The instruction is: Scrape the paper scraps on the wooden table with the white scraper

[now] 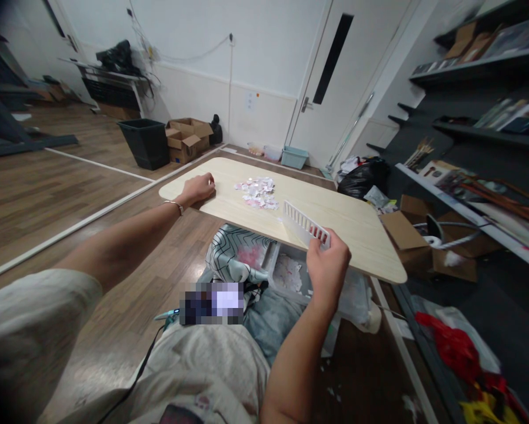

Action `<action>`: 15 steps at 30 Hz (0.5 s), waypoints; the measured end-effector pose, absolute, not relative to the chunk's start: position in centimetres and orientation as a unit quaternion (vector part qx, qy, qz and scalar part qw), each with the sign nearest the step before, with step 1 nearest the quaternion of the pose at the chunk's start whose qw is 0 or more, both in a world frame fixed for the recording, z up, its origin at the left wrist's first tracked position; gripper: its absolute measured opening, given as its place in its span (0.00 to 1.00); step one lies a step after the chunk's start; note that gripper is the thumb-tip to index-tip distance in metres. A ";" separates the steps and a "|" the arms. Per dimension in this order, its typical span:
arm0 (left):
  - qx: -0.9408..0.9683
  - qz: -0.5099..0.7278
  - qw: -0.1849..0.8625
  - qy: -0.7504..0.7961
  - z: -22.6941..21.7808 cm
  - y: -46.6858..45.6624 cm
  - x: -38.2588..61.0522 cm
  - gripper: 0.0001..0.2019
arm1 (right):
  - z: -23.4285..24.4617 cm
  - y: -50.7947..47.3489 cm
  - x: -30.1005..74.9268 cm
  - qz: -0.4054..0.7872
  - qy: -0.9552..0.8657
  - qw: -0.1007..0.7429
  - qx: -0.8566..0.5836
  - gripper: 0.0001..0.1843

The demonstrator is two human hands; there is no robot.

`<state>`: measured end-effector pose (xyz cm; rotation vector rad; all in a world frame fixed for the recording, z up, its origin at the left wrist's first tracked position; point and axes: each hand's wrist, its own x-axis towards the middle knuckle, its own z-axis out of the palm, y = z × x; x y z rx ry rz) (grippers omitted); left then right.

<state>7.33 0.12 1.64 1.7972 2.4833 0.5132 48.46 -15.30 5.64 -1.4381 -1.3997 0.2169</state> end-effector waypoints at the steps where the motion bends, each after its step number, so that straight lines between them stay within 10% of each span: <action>1: 0.579 0.163 0.016 0.799 1.6 0.1 7.3 0.25 | 5.6 -15.3 48.5 0.089 -0.586 0.530 -0.606 0.09; 15: 0.579 0.172 0.013 0.797 1.4 0.4 7.2 0.24 | 6.6 -17.2 50.1 0.072 -0.563 0.504 -0.651 0.08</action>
